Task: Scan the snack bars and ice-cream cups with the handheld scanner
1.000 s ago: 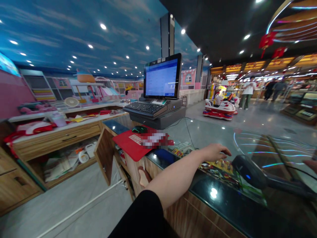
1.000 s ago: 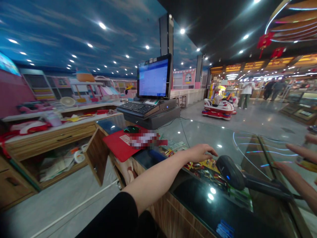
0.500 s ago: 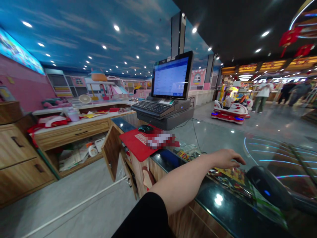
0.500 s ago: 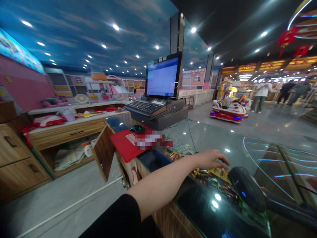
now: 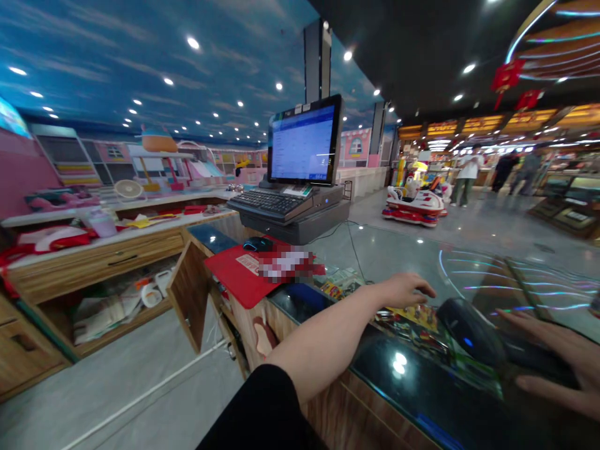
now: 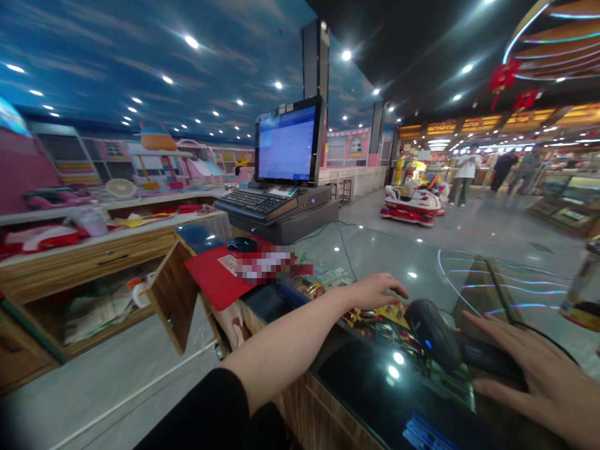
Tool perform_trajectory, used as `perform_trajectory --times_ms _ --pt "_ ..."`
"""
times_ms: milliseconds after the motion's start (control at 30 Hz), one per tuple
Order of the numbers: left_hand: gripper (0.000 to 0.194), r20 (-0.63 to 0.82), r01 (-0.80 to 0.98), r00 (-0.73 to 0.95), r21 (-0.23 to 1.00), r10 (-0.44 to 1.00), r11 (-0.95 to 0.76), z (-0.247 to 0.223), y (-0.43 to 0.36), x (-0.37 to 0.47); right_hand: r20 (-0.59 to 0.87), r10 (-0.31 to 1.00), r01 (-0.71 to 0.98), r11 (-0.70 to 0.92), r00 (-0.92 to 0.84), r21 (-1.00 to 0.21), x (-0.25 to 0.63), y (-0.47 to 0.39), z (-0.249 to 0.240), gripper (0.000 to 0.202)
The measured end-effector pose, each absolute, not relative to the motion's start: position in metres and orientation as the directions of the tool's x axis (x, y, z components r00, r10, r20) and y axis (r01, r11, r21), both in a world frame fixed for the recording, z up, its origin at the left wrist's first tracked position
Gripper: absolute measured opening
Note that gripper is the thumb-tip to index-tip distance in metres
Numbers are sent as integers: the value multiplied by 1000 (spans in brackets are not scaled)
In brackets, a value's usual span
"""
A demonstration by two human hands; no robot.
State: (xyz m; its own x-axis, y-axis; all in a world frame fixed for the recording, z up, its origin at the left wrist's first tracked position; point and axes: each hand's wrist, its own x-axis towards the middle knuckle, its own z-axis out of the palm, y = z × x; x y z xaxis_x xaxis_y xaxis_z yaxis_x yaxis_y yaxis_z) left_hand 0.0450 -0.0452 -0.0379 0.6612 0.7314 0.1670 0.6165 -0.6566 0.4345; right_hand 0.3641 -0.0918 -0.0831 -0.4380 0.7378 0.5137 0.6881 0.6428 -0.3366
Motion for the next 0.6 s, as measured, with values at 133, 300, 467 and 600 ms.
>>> perform_trajectory --times_ms 133,300,467,600 --pt "23 214 615 636 440 741 -655 -31 -50 42 263 834 727 552 -486 -408 347 -111 -51 67" --pt "21 227 627 592 473 773 -619 -18 -53 38 211 841 721 537 -499 -437 326 -131 -15 65" --pt "21 242 623 580 484 778 -615 -11 -47 36 229 815 698 575 -532 -427 324 -130 -5 46" --pt "23 233 627 568 499 789 -598 -10 -42 33 257 802 680 594 -539 -429 328 -127 -2 46"
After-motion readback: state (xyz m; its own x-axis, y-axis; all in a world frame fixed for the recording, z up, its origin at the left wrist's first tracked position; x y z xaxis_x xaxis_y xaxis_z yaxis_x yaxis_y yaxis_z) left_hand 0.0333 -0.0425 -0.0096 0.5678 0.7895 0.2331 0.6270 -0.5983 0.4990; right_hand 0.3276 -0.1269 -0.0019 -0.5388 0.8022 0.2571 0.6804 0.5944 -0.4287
